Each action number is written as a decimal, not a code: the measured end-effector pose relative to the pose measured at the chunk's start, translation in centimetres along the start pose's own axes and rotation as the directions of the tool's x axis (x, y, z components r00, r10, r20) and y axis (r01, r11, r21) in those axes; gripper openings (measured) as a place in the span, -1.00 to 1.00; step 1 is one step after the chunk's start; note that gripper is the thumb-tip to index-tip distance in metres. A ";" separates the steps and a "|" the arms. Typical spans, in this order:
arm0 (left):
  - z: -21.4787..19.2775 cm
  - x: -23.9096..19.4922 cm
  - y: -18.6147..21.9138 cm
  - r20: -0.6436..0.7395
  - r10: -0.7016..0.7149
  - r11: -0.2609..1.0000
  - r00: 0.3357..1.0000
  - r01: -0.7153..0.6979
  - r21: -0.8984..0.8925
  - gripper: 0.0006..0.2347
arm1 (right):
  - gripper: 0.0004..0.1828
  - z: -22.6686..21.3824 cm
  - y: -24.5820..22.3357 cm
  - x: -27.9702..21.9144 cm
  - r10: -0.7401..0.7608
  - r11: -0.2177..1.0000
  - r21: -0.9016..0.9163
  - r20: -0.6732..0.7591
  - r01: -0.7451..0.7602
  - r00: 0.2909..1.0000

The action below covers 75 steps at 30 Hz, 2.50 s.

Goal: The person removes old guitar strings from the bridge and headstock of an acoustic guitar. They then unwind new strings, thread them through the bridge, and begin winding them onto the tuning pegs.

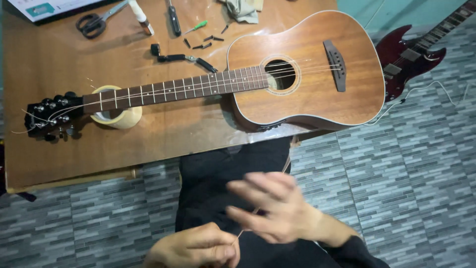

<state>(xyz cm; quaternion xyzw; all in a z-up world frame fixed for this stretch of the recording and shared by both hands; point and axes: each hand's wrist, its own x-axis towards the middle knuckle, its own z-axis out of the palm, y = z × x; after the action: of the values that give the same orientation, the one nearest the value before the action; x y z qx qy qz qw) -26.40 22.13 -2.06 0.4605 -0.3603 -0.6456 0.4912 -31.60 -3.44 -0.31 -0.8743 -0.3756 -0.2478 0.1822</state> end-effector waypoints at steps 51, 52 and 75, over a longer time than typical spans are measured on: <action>-9.3 5.4 -0.6 -0.661 0.382 0.922 0.646 -0.217 0.320 -0.86 | -0.87 6.4 4.5 0.1 0.665 0.382 0.766 0.161 -0.517 0.729; -8.1 6.0 -1.0 -0.657 0.381 0.922 0.651 -0.217 0.320 -0.86 | -0.87 7.0 4.4 -0.4 0.670 0.382 0.764 0.159 -0.520 0.725; -6.0 5.5 0.7 -0.675 0.563 0.818 0.477 -0.206 0.537 -0.80 | -0.93 10.0 4.5 -3.7 0.688 0.183 0.975 -0.035 -0.126 0.725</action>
<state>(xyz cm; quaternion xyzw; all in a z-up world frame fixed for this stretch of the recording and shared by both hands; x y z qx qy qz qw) -20.98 16.60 -4.65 0.6934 -0.3092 -0.1467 0.6341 -27.52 -3.41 -11.10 -0.5773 -0.1279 -0.1275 0.7963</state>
